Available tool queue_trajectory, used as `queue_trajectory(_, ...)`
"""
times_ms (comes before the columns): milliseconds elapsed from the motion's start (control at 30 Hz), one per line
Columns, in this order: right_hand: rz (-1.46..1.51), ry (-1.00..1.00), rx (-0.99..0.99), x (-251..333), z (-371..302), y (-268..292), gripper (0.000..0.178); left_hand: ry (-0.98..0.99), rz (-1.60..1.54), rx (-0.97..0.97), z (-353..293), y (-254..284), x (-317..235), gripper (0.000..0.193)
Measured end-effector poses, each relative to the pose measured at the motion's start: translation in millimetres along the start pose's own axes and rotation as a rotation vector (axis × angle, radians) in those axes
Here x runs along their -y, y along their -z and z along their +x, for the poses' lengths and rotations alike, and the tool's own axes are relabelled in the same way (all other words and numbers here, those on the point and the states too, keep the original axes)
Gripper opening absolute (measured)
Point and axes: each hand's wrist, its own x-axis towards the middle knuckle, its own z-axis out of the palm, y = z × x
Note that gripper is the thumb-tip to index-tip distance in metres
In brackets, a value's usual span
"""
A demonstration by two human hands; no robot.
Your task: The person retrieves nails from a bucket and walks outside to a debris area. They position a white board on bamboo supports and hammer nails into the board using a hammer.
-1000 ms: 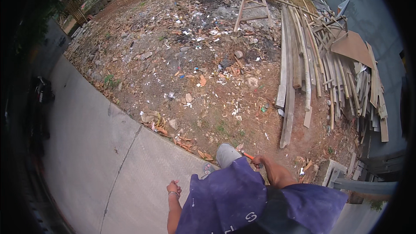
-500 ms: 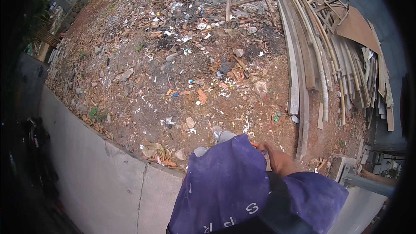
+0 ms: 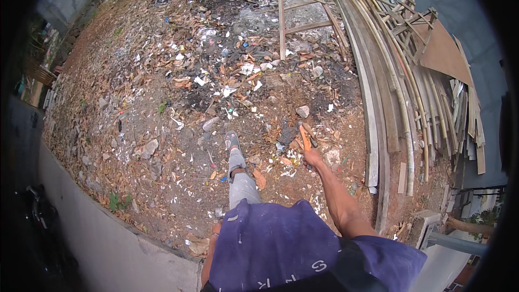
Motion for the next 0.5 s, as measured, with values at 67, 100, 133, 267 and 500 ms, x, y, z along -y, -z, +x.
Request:
queue_trajectory(67,0.0,-0.025,-0.021,37.8,54.1,-26.0,0.022,0.027,0.027,0.025,25.6,-39.6,-86.5,0.048)
queue_trajectory(100,0.028,-0.025,0.002,65.8,68.0,-37.2,0.023,0.028,0.035,0.05,43.0,-62.7,-128.8,0.049)
queue_trajectory(133,0.062,-0.028,0.029,103.5,76.0,-52.8,0.024,0.028,0.045,0.078,52.9,-84.7,-178.0,0.049)
queue_trajectory(267,-0.021,0.13,0.056,222.5,87.0,-84.4,0.033,-0.033,0.1,0.286,27.0,-190.8,-362.6,0.055)
queue_trajectory(500,-0.273,0.578,-0.112,410.6,52.0,-118.3,0.032,-0.23,0.422,0.742,-112.5,-412.6,-604.5,0.065)
